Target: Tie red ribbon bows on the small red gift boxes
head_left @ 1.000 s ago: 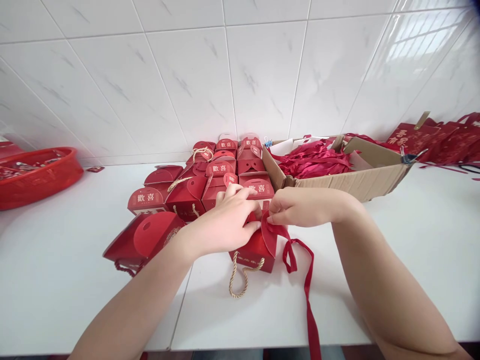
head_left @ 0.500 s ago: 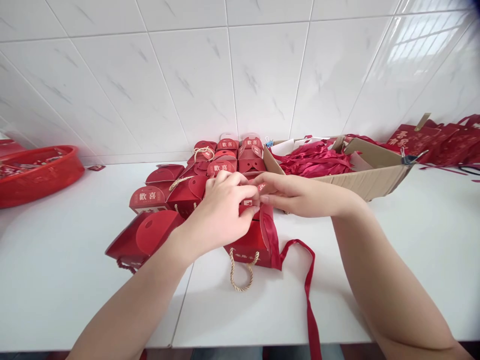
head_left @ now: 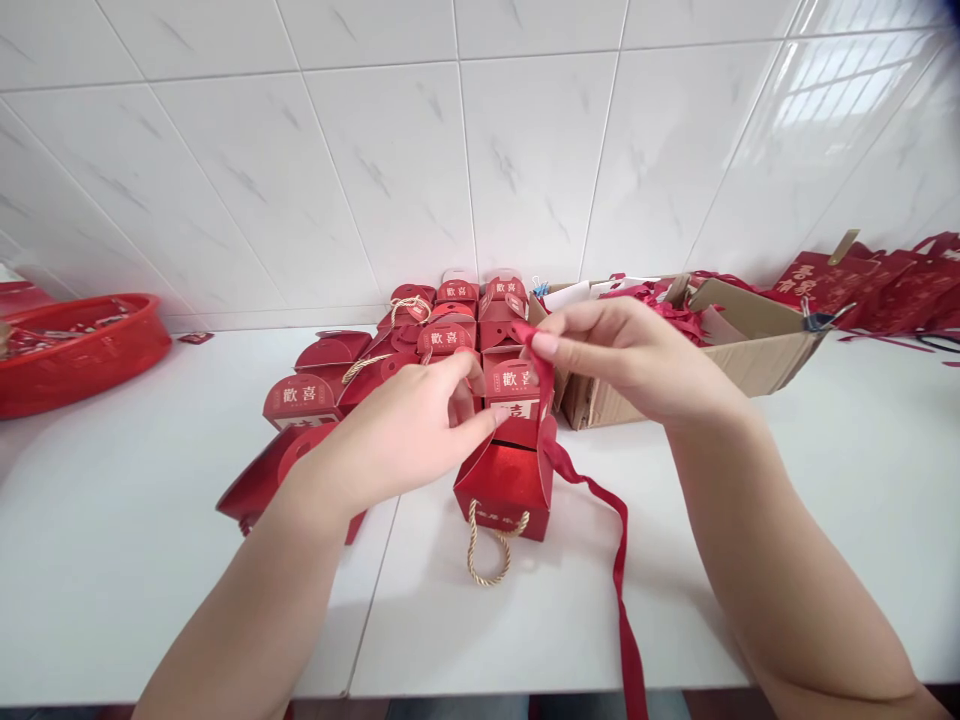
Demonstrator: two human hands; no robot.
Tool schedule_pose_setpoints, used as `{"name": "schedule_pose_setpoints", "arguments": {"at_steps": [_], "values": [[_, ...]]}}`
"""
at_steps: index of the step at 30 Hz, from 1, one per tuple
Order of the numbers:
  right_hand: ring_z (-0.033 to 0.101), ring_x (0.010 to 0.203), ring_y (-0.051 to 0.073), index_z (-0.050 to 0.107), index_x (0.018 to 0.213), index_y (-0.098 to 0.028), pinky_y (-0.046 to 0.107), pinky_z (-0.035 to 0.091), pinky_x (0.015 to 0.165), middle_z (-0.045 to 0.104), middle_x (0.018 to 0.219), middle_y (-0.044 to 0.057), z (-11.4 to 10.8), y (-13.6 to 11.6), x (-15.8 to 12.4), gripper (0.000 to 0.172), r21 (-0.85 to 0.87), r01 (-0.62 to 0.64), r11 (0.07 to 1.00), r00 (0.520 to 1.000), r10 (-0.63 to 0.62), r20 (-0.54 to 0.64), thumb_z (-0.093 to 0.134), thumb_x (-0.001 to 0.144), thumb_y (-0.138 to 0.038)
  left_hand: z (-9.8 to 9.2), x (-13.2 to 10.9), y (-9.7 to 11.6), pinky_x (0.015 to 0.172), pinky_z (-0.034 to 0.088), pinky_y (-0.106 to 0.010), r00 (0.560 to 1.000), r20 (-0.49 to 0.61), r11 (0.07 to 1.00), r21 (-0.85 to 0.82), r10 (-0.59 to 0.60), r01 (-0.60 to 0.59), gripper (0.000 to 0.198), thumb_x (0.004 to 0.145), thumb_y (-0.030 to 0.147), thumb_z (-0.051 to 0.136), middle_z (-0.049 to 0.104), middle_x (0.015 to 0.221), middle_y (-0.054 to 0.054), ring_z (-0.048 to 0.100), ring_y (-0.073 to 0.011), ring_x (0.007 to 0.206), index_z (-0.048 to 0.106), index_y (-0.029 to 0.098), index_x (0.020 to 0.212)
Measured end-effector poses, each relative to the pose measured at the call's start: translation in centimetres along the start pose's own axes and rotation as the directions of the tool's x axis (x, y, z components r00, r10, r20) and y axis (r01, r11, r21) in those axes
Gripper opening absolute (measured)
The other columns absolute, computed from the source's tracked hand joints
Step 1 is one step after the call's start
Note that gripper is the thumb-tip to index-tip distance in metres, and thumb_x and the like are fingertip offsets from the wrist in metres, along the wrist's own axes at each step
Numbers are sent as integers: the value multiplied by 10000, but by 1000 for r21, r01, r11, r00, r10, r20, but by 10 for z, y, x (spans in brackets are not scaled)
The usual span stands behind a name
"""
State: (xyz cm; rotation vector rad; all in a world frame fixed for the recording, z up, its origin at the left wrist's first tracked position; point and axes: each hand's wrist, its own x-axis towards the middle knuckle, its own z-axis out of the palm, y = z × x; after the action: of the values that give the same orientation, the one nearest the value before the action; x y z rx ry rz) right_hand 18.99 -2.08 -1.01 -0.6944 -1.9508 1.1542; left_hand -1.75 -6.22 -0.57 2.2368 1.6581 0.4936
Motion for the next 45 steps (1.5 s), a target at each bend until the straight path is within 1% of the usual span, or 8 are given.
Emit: {"name": "schedule_pose_setpoints", "arguments": {"at_steps": [3, 6, 11, 20, 28, 33, 40, 45], "values": [[594, 740, 144, 609, 731, -195, 280, 462, 644, 603, 735, 7, 0, -9, -6, 286, 103, 102, 989, 988, -89, -126, 525, 893, -416, -1, 1, -7, 507, 391, -274, 975, 217, 999, 16, -52, 50, 286, 779, 489, 554, 668, 794, -16, 620, -200, 647, 522, 231, 899], [606, 728, 154, 619, 759, -199, 289, 466, 622, 606, 731, 12, 3, -12, -7, 261, 109, 75, 991, 991, -62, -116, 534, 882, -413, 0, 4, -13, 482, 366, -272, 958, 280, 998, 44, -61, 51, 265, 769, 438, 547, 658, 749, -8, 602, -190, 598, 503, 232, 931], [524, 562, 110, 566, 969, -184, 245, 394, 508, 569, 648, -18, 16, 5, 3, 229, -36, -82, 996, 996, 83, 26, 587, 836, -369, -2, 4, -19, 409, 294, -265, 957, 263, 992, 34, -124, 120, 315, 781, 378, 486, 578, 621, 27, 495, -162, 470, 443, 232, 1057], [508, 565, 105, 402, 829, -219, 240, 369, 536, 553, 633, -57, 45, 30, 12, 90, -301, -90, 949, 980, 138, 144, 476, 861, -262, -7, 3, -21, 385, 235, -257, 944, 285, 987, 62, -163, 151, 194, 753, 319, 507, 483, 596, 32, 365, -124, 413, 407, 241, 899], [548, 633, 134, 400, 844, -218, 267, 401, 566, 606, 745, -11, 53, 37, 16, 68, -337, -95, 937, 980, 147, 132, 466, 846, -234, -10, 3, -15, 400, 235, -261, 951, 289, 993, 50, -114, 104, 151, 778, 357, 512, 469, 586, 28, 385, -132, 445, 411, 244, 786], [535, 608, 130, 420, 884, -215, 259, 400, 553, 580, 695, -26, 52, 37, 15, 57, -346, -97, 933, 979, 152, 136, 462, 846, -220, -9, 7, -18, 419, 243, -270, 946, 296, 991, 73, -132, 116, 273, 821, 354, 448, 456, 580, -14, 407, -136, 452, 371, 208, 603], [550, 627, 137, 433, 884, -209, 263, 406, 567, 602, 728, -9, 53, 39, 16, 69, -341, -91, 936, 978, 149, 145, 470, 862, -263, -5, 15, -22, 434, 301, -265, 942, 311, 992, 2, -124, 130, 139, 726, 248, 516, 524, 601, -12, 464, -139, 461, 449, 208, 612], [573, 765, 163, 523, 855, -206, 276, 425, 633, 631, 856, 30, 35, 15, 6, 127, -443, -95, 891, 995, 69, -76, 530, 858, -333, -17, 11, -18, 495, 403, -266, 989, 130, 981, -170, -76, 98, 107, 740, 294, 523, 600, 617, 5, 584, -169, 577, 529, 212, 672]]}}
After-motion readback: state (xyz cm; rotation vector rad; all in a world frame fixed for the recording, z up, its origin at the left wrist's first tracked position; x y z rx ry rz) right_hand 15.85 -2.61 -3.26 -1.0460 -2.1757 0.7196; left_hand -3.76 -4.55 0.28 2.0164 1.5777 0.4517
